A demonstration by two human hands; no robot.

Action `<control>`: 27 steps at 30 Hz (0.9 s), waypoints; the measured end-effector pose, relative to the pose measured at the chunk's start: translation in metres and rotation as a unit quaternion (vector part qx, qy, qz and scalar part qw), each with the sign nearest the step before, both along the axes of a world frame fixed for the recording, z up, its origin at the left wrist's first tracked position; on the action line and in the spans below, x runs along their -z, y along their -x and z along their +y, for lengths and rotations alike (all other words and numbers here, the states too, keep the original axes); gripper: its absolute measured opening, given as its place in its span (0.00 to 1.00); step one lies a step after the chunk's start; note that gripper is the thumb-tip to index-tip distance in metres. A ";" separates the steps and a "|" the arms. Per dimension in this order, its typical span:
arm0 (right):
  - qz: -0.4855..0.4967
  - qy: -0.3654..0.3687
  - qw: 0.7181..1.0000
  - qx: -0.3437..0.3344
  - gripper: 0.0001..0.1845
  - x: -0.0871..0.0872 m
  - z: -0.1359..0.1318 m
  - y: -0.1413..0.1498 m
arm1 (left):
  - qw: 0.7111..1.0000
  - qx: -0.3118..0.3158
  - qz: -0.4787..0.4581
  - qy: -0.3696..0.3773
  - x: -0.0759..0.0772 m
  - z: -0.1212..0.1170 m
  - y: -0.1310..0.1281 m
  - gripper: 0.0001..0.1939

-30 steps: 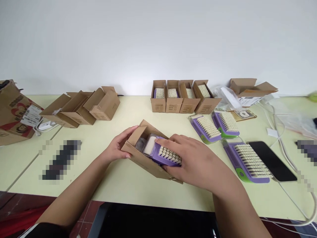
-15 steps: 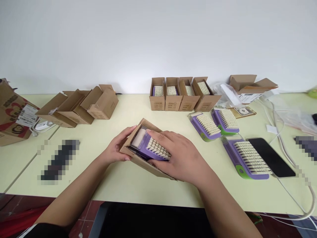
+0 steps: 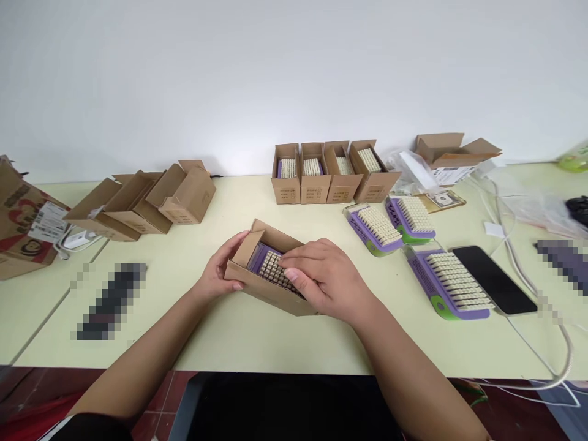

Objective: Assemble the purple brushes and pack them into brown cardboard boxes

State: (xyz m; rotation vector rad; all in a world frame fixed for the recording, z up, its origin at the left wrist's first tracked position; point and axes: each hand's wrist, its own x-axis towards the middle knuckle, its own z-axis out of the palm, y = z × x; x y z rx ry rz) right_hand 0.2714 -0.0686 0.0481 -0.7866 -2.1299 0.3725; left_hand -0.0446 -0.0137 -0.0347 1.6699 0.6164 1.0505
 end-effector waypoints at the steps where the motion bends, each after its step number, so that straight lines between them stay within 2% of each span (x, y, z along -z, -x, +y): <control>1: -0.014 0.005 1.000 0.003 0.17 -0.001 -0.001 0.000 | 1.000 -0.002 -0.003 0.002 0.001 0.000 0.000 0.55; 10: -0.140 0.074 0.987 0.029 0.21 -0.012 -0.015 0.016 | 0.998 -0.064 -0.019 -0.020 0.025 0.002 -0.007 0.61; 13: -0.089 0.088 0.992 0.031 0.20 -0.004 -0.008 0.007 | 0.998 -0.069 -0.006 0.003 0.024 0.001 -0.011 0.63; 16: 0.024 0.063 0.997 0.022 0.20 0.008 0.004 -0.008 | 0.997 -0.068 0.032 0.025 0.019 -0.002 -0.014 0.66; 19: 0.107 0.029 0.993 0.048 0.19 0.014 0.014 -0.021 | 0.990 -0.051 0.125 0.039 0.011 -0.006 -0.017 0.68; 22: 0.147 0.028 0.984 0.091 0.20 0.018 0.019 -0.029 | 0.974 -0.057 0.217 0.042 0.003 -0.009 -0.019 0.73; 25: 0.146 0.060 0.984 0.081 0.25 0.031 0.020 -0.035 | 0.973 -0.053 0.222 0.035 -0.002 -0.011 -0.018 0.74; 27: 0.140 0.080 0.985 0.056 0.34 0.044 0.020 -0.040 | 0.977 -0.048 0.205 0.027 -0.003 -0.011 -0.016 0.74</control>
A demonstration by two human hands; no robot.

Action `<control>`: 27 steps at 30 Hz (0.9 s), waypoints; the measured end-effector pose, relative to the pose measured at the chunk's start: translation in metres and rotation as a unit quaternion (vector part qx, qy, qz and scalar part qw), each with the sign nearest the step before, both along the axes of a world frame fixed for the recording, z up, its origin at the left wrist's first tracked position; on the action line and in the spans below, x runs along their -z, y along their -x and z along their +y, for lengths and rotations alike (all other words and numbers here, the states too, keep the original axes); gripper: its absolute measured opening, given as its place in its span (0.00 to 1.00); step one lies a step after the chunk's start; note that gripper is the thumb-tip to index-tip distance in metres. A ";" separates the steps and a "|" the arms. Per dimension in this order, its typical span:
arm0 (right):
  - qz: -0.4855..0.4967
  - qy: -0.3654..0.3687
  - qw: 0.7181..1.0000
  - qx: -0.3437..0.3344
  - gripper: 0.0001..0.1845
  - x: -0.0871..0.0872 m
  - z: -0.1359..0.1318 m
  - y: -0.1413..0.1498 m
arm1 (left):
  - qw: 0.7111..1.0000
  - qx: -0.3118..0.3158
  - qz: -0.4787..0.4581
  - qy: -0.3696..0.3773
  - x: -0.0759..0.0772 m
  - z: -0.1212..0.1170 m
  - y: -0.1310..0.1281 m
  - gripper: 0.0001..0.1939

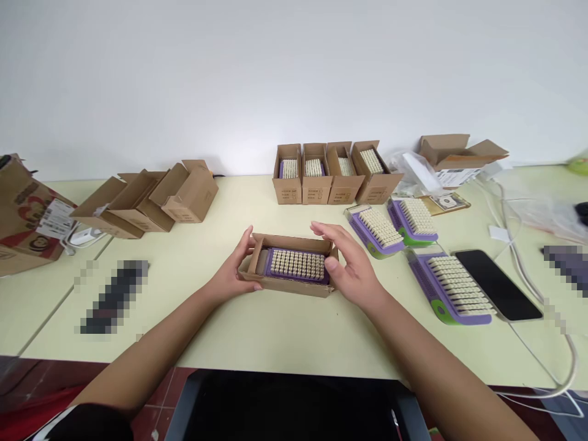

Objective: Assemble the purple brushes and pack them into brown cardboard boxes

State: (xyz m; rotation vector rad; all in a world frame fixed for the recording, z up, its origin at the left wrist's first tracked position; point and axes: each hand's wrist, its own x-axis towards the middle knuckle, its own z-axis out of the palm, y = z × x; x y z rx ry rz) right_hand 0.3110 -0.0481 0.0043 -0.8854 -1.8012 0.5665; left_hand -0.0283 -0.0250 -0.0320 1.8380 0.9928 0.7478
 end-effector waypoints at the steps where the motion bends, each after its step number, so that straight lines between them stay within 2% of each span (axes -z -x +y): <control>1: 0.003 0.004 1.000 -0.009 0.38 0.006 0.000 -0.002 | 1.000 -0.001 -0.004 -0.008 0.000 0.000 0.001 0.74; 3: 0.003 -0.011 1.000 -0.008 0.43 0.015 -0.001 -0.004 | 1.000 -0.007 0.004 -0.027 0.002 0.001 0.003 0.75; 5: -0.031 -0.071 0.997 0.011 0.44 0.014 -0.005 -0.004 | 0.999 -0.012 0.015 -0.047 0.005 0.003 0.004 0.75; 8: -0.152 -0.195 0.969 0.026 0.43 -0.002 -0.018 0.005 | 0.996 -0.013 0.019 -0.085 0.010 0.005 0.004 0.77; 9: -0.200 -0.211 0.957 0.017 0.43 -0.009 -0.023 0.010 | 0.995 -0.010 0.020 -0.098 0.011 0.005 0.003 0.78; 11: -0.273 -0.200 0.941 0.003 0.39 -0.020 -0.032 0.022 | 0.993 -0.001 0.020 -0.120 0.012 0.006 0.001 0.79; 14: -0.335 -0.153 0.930 0.006 0.30 -0.026 -0.040 0.037 | 0.991 0.005 0.012 -0.132 0.012 0.005 -0.001 0.79; 18: -0.364 -0.077 0.928 -0.014 0.27 -0.029 -0.040 0.047 | 0.992 0.001 0.007 -0.124 0.009 0.004 -0.002 0.77; 21: -0.371 -0.050 0.927 -0.025 0.26 -0.033 -0.038 0.049 | 0.992 0.007 0.004 -0.125 0.007 0.003 -0.002 0.77; 24: -0.358 -0.063 0.931 -0.025 0.25 -0.032 -0.035 0.047 | 0.992 0.000 0.013 -0.124 0.005 0.003 -0.002 0.76; 27: -0.258 -0.134 0.957 -0.015 0.18 -0.020 -0.029 0.041 | 0.993 -0.027 0.028 -0.115 0.003 0.002 0.000 0.75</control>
